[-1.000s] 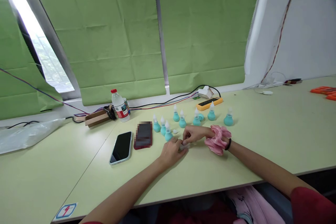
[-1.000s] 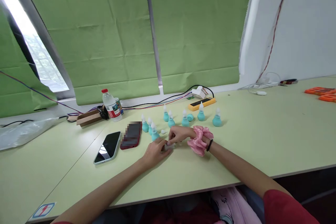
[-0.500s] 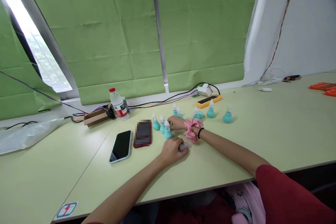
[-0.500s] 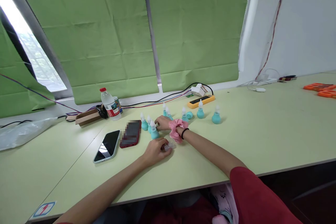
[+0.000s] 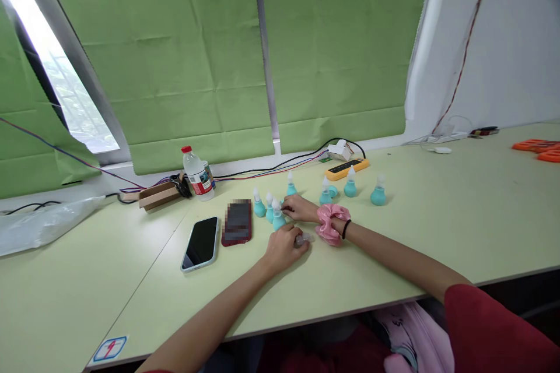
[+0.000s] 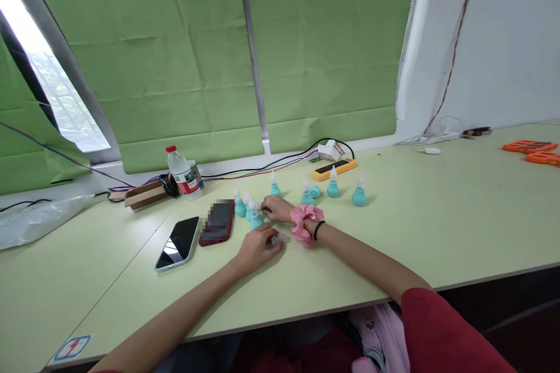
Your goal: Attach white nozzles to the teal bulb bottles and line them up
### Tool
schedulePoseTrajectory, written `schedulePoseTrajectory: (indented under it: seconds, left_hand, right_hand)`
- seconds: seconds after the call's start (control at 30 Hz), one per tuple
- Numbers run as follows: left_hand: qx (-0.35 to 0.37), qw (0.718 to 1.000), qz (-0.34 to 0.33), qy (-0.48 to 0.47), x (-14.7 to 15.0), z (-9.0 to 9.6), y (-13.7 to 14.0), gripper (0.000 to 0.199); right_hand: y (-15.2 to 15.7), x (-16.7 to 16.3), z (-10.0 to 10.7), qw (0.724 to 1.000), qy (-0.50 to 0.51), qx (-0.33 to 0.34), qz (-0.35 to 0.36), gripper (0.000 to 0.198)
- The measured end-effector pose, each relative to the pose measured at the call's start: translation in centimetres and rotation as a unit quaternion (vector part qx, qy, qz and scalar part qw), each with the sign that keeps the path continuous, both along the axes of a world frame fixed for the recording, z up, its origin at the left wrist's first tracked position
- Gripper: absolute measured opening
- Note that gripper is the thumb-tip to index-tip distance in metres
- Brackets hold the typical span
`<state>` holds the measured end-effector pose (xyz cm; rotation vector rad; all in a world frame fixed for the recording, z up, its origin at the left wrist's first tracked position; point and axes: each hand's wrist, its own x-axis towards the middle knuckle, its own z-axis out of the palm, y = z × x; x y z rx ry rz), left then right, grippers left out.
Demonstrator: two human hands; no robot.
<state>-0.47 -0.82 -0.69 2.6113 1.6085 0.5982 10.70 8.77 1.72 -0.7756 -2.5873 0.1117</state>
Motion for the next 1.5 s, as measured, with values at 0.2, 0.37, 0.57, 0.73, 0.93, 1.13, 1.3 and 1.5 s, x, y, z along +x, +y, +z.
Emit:
schedulePoseTrajectory:
  seconds: [0.2,0.37,0.57,0.73,0.93,1.13,1.3,1.5]
  left_hand:
    - [0.010,1.000,-0.014,-0.008,-0.1,-0.3,0.2,0.022]
    - [-0.003,1.000,-0.026,-0.010,-0.1,-0.2,0.1,0.025]
    - [-0.031,0.999,-0.008,-0.001,-0.1,0.1,0.1,0.027]
    - [-0.013,1.000,-0.014,-0.009,-0.1,-0.1,0.3,0.025]
    - [-0.005,1.000,-0.019,-0.010,-0.2,-0.5,0.6,0.026]
    - [0.004,1.000,-0.019,-0.009,-0.2,-0.6,0.7,0.025]
    - [0.008,1.000,-0.020,-0.005,-0.2,-0.5,0.6,0.024]
    - [0.007,1.000,-0.020,-0.008,-0.3,-0.5,0.6,0.023]
  right_hand:
    - [-1.8,3.0,-1.1,0.976,0.199,-0.092,-0.002,0.018]
    - [-4.4,5.5,-2.1,0.951,0.220,-0.212,0.041,0.022]
    - [-4.6,6.0,-2.5,0.957,0.179,-0.223,0.057,0.024]
    - [-4.6,6.1,-2.5,0.955,0.179,-0.231,0.057,0.031]
    - [-5.0,6.1,-2.2,0.962,0.176,-0.202,0.060,0.027]
    - [-5.0,6.1,-2.1,0.978,0.158,-0.119,0.070,0.021]
    - [-5.3,6.2,-2.0,0.989,0.127,-0.044,0.063,0.018]
    - [-5.5,6.3,-2.0,0.995,0.077,0.054,0.043,0.018]
